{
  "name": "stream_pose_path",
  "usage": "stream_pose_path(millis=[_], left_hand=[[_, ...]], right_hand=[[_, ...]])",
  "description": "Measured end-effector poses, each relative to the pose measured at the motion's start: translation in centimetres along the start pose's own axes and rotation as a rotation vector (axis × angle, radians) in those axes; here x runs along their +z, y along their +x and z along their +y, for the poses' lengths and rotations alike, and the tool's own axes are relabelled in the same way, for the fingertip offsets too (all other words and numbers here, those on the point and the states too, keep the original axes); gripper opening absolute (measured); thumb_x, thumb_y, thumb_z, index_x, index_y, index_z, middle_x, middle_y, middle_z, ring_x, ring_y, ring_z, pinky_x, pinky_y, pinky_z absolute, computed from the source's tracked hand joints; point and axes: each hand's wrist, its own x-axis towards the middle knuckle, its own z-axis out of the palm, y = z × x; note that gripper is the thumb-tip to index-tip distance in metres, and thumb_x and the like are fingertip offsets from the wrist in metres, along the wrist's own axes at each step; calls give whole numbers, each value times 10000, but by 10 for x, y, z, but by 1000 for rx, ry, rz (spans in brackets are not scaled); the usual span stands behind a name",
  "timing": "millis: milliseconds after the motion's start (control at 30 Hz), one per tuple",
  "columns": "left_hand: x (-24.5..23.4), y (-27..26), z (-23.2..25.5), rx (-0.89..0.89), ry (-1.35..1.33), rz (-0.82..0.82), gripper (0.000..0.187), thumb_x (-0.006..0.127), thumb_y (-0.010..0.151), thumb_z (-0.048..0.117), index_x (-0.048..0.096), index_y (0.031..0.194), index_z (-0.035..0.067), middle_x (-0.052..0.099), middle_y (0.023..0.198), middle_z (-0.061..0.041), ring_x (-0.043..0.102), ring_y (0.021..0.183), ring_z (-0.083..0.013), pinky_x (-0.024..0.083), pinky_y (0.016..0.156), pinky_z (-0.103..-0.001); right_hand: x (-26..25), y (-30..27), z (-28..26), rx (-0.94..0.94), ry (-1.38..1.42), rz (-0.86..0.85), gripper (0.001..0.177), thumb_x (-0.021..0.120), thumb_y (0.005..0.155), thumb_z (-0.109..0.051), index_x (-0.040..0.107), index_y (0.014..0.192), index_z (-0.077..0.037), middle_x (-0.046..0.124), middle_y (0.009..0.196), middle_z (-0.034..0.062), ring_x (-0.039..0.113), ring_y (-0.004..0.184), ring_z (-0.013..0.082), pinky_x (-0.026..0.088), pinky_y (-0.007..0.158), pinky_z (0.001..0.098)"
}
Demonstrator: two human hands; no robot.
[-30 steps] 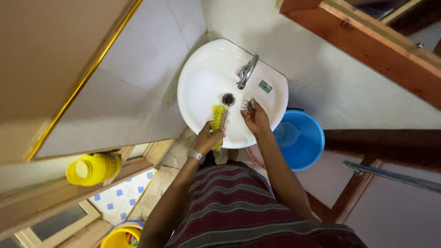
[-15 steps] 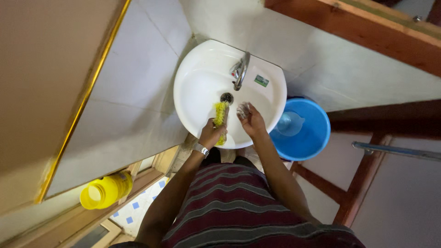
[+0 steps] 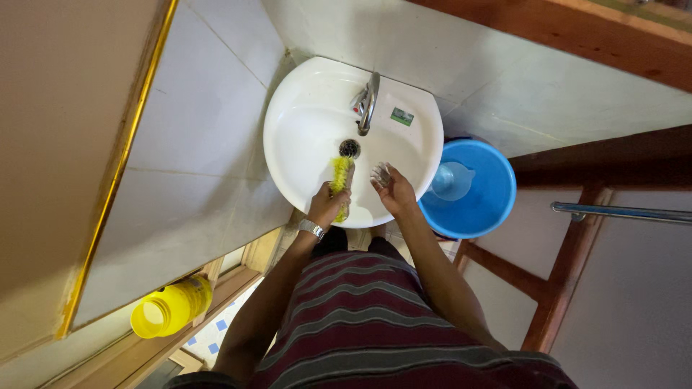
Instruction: The person scrubs a white bathroom sink with a yellow brush, rinses it, then opens a yellow container and uses a small yellow cup to scoop and apply a white cleaning powder. They scrub the sink again with the brush and rinse the sink and brush under running water.
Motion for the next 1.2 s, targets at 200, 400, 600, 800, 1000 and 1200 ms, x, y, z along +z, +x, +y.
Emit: stream_pose_path(millis=[200,400,600,800,1000,1200], left_hand=[[8,9,-16,71,154,33,397,600,830,363,608,1049,33,691,807,-118,658,671,-182,516,607,-316],[14,17,-23,33,169,-16,404,585,849,396,642,1054,53,695,808,-113,651,670,-174,498,614,-299],[20,8,-16,48,195,-108,433,592,834,433,632,1054,63,698,806,-100,661,646,-168,503,583,-292],[25,-1,-10,19,217,-172,466,576,838,464,636,1093,79,707,798,-113,685,631,-185,541,568,-295],[15,28,-11,-104,411,-377,544,470,906,549,584,1188,99,678,975,-160,682,739,-212,576,604,-312],[-1,143,5,655,1097,-212,305,363,1097,349,524,1245,136,675,1188,-114,658,1054,-312,528,828,-464]], right_hand=[[13,-9,10,-4,-69,-103,187,551,960,-174,552,1097,-46,609,1037,82,607,939,210,514,877,343],[26,-21,11,-131,-9,-237,283,557,965,-188,535,1212,-51,589,1201,80,543,1099,205,445,987,359],[67,-47,-4,-172,77,-382,502,594,910,-242,402,1351,-101,443,1408,124,442,1287,284,413,1063,439],[88,-54,-13,-172,-55,-538,602,608,864,-184,329,1394,-120,374,1448,150,440,1289,335,466,998,493],[81,-45,-11,-135,-128,-338,544,564,897,-141,323,1384,-103,396,1434,168,461,1261,343,511,876,443],[56,-23,-6,-144,-28,-331,535,549,936,-176,331,1419,-100,392,1466,167,433,1320,316,514,855,359]])
